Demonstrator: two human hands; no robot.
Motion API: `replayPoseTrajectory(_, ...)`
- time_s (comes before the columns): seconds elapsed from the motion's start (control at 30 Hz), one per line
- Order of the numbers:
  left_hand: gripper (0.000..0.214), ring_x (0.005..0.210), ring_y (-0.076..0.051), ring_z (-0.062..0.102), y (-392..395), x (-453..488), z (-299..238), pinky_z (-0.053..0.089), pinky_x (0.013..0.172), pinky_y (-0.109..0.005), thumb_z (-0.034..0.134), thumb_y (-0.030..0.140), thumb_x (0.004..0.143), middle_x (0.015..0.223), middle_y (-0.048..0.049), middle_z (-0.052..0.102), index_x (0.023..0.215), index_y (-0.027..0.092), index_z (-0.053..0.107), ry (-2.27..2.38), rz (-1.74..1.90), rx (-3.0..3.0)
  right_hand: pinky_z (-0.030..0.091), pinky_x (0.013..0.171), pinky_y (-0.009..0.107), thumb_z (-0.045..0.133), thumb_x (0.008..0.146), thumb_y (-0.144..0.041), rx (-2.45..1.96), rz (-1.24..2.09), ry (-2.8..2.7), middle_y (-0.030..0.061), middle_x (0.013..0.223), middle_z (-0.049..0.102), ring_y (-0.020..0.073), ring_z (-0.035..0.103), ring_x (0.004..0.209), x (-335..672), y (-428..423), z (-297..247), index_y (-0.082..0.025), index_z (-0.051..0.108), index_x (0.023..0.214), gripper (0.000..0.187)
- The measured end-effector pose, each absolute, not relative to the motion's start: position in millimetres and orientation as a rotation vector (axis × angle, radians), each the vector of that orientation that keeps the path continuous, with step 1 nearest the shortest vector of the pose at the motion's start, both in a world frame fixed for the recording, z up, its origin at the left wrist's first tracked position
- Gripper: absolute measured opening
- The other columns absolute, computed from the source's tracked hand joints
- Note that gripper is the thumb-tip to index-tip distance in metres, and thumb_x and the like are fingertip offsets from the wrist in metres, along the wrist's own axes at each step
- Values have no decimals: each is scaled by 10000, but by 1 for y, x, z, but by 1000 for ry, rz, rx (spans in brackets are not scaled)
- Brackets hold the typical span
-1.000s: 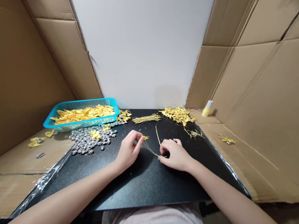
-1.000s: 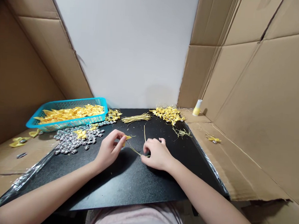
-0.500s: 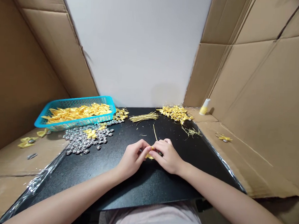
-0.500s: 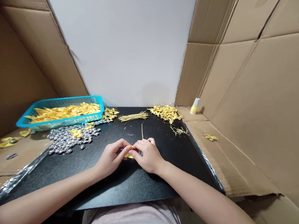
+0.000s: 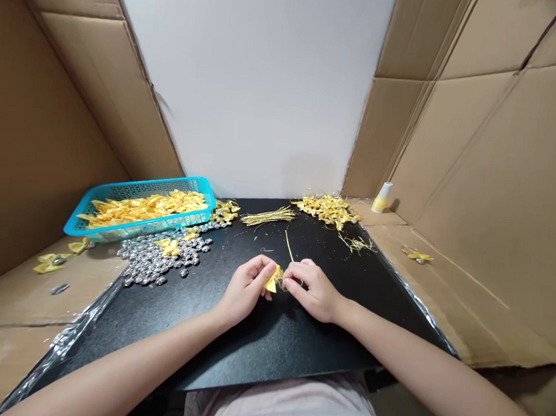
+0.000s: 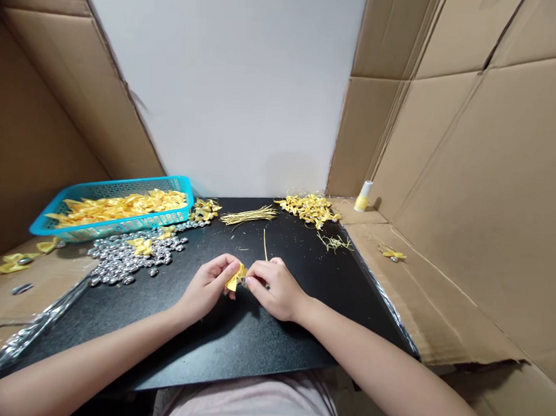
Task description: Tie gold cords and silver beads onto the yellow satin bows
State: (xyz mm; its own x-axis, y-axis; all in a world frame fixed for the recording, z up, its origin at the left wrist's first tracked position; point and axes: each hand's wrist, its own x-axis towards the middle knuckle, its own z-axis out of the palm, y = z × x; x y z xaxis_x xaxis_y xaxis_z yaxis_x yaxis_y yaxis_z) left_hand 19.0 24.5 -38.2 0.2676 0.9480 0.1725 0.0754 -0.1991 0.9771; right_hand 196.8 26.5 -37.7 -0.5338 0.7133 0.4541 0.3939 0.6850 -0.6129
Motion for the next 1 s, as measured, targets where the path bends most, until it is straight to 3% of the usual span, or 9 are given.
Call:
replayPoseTrajectory(0.43, 331, 482, -74, 488, 21, 17, -36, 463, 442, -172, 567, 478, 863, 605, 44, 519, 787, 156, 551, 1002, 1141, 1533, 355, 744, 309, 455, 871, -233, -729, 607, -2202, -33, 629, 540, 117, 475, 603, 204, 26, -28, -194, 511, 681, 202)
replayPoseTrajectory(0.67, 305, 507, -92, 503, 18, 16, -37, 464, 453, -179, 582, 448, 859, 594, 32, 533, 766, 157, 569, 1051, 1160, 1590, 360, 719, 324, 467, 836, -220, -828, 383, -2099, -21, 605, 547, 126, 482, 579, 208, 22, -25, -200, 511, 648, 193)
replayPoseTrajectory(1.0, 295, 515, -102, 530, 17, 17, -37, 447, 461, -182, 580, 417, 862, 585, 23, 558, 726, 155, 595, 1069, 1124, 1670, 375, 674, 294, 643, 787, -235, -897, 358, -2002, -42, 566, 565, 108, 510, 536, 190, 19, -36, -197, 625, 704, 93)
